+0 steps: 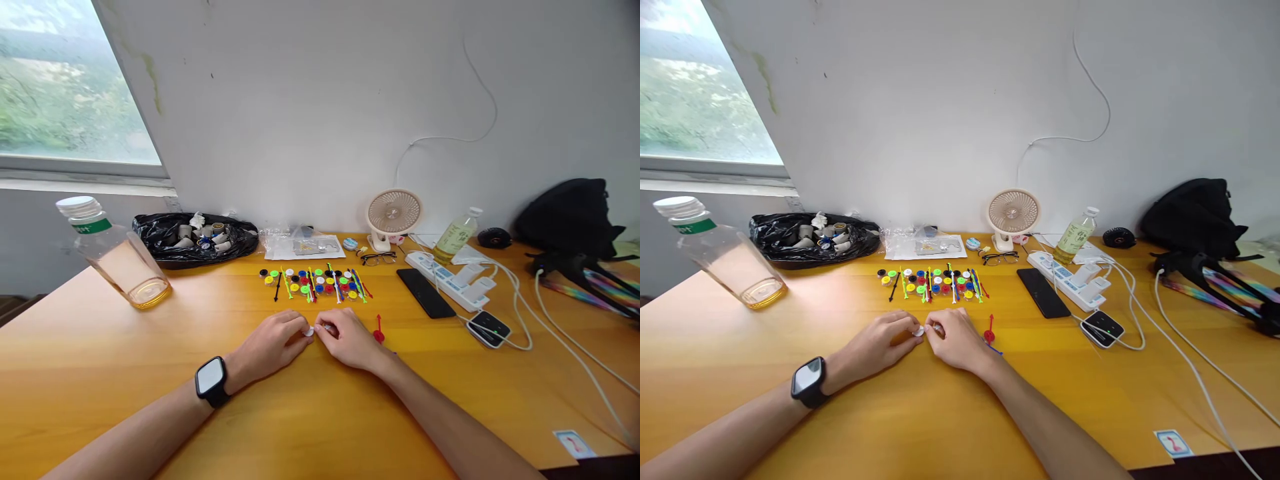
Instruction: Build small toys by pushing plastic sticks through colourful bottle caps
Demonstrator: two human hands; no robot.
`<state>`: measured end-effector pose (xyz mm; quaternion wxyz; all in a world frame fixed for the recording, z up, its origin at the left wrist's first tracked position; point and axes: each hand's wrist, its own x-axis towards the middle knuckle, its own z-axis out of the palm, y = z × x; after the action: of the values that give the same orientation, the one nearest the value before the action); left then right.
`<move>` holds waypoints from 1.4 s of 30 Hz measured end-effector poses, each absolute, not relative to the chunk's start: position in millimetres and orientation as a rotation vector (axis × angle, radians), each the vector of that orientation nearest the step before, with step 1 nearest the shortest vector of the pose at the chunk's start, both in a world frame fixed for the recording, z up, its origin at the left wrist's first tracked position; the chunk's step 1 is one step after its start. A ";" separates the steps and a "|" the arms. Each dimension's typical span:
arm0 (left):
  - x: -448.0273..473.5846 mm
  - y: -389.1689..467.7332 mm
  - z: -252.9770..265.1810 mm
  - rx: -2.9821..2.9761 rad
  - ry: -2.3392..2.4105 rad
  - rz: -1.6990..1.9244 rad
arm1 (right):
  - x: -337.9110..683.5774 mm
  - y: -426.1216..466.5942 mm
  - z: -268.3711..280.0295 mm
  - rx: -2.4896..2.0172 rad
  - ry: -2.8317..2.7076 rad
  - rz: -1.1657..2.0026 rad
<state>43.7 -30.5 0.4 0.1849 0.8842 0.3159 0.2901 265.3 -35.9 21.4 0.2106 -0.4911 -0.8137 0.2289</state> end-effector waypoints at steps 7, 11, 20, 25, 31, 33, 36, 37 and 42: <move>43.5 -32.7 3.8 2.597 0.863 0.790 | 264.2 -41.0 22.4 -1.339 -2.343 0.460; 45.1 -36.9 1.6 2.614 0.912 0.797 | 267.9 -41.5 26.0 -1.326 -2.323 0.354; 39.5 -40.2 5.1 2.470 0.981 0.973 | 274.7 -42.4 34.1 -1.391 -2.042 0.624; 30.1 -36.4 11.9 2.432 1.033 1.114 | 275.2 -40.7 42.1 -1.278 -1.821 0.933; 19.8 -20.8 3.8 2.322 1.239 1.198 | 288.6 -28.1 45.4 -1.273 -1.631 0.827; 16.4 -14.1 2.0 2.301 1.284 1.199 | 292.3 -24.2 42.8 -1.291 -1.656 0.758; 8.4 -2.6 2.1 2.274 1.351 1.284 | 298.5 -20.1 42.6 -1.324 -1.712 0.601; 4.6 1.8 2.2 2.252 1.388 1.340 | 301.3 -19.2 44.3 -1.339 -1.732 0.537; -20.6 26.9 -5.2 2.129 1.607 1.461 | 319.5 -18.7 59.8 -1.328 -1.827 0.384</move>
<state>-20.6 26.9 -5.2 0.0502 0.6990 0.5279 0.4797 319.5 -18.7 59.8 0.4125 -0.5281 -0.7264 0.1525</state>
